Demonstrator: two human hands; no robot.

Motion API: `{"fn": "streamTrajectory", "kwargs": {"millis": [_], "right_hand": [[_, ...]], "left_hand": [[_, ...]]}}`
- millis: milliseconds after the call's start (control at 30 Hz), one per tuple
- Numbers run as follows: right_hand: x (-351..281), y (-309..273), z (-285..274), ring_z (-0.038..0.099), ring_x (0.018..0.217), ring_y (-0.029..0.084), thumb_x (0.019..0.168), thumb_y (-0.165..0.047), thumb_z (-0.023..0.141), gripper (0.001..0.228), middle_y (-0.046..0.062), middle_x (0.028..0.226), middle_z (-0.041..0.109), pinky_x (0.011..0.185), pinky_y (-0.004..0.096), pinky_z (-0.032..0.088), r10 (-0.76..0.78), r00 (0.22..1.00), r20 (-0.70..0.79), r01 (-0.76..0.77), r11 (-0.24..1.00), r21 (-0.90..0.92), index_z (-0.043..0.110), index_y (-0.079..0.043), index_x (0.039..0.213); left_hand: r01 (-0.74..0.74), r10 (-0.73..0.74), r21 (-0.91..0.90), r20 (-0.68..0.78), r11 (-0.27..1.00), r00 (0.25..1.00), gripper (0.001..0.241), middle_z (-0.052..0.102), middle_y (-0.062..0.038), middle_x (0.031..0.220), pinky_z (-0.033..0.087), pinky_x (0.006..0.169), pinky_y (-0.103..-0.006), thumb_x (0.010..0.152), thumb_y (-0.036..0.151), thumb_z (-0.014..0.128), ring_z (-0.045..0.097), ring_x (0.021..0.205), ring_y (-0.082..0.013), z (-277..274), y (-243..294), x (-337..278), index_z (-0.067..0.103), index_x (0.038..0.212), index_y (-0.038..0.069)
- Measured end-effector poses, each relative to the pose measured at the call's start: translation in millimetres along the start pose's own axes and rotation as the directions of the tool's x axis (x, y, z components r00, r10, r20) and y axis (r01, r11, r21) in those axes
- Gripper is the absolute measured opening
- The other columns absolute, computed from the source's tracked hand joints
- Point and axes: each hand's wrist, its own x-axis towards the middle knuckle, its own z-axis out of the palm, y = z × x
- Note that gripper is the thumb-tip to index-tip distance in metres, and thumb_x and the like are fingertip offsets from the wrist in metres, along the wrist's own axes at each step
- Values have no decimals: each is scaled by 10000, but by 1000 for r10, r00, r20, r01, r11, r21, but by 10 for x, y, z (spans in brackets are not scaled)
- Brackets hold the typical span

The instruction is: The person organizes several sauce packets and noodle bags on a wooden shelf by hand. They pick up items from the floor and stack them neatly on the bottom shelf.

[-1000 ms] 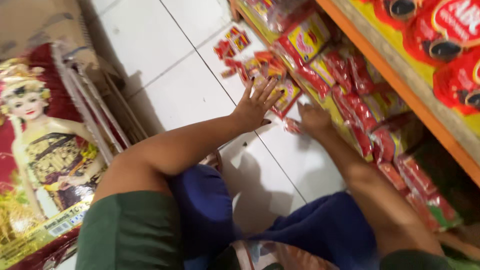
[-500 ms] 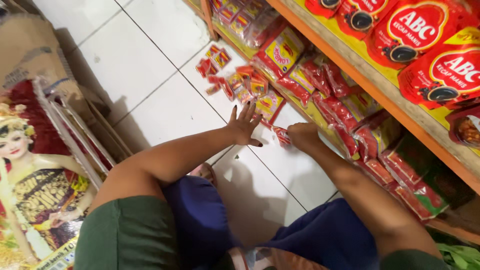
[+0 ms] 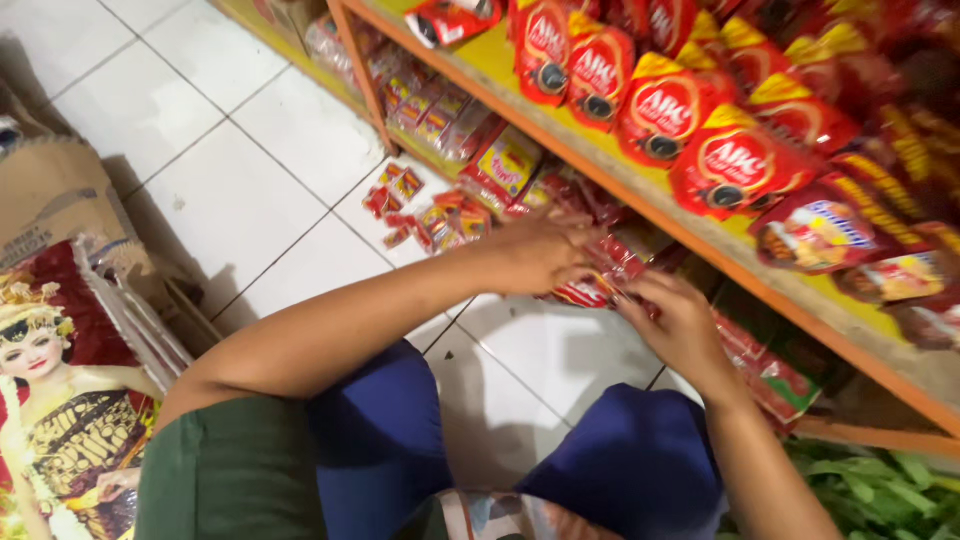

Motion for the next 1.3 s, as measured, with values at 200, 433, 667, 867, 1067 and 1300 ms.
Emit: {"fn": "streamTrajectory", "kwargs": {"millis": [200,433,667,867,1067,1300], "right_hand": [[-647,194,-411,680,904,192,982,-38,611,168,135,1048,708,808,293,542,26,975,-220,17,982,189,691,69,1081],[-1034,334,-703,669,966,201,1052,-40,582,152,138,1073,716,887,296,525,117,925,-362,-62,985,158,690,63,1080],[-833,279,-682,670,927,203,1033,-43,572,180,134,1051,701,858,306,522,94,942,-322,-82,995,53,682,55,1136],[-500,169,-295,662,1071,234,1057,-55,549,190,163,1150,702,983,330,498,-68,946,-317,86,995,42,686,53,1134],[-291,0,-126,682,1065,247,1123,-146,512,275,169,1167,696,989,315,519,-65,917,-394,97,993,61,662,80,1168],[-6,-260,15,692,946,220,1151,-209,495,348,187,1116,714,901,282,531,28,880,-474,-26,1000,11,680,85,1141]], "left_hand": [[-234,241,64,-140,970,960,337,536,-76,1513,264,1217,-542,1001,325,568,418,1449,-308,-308,637,432,762,1112,72],[-290,301,86,-194,953,933,293,484,-37,1570,230,1237,-572,1023,329,595,377,1490,-281,-345,1019,799,779,1045,102],[-264,311,178,-349,948,884,308,312,-44,1634,119,1252,-638,967,308,666,245,1539,-282,-314,827,679,751,1255,239],[-216,261,161,-355,963,898,335,260,-8,1683,120,1310,-597,1001,318,665,213,1581,-266,-346,458,346,719,1330,298],[-288,329,167,-337,943,882,489,222,-5,1708,128,1316,-601,1017,339,664,202,1597,-267,-390,108,334,560,1494,356],[-400,369,58,-523,915,768,757,195,-66,1727,150,1328,-637,961,556,613,209,1624,-303,-380,-479,395,342,1612,281]]}}
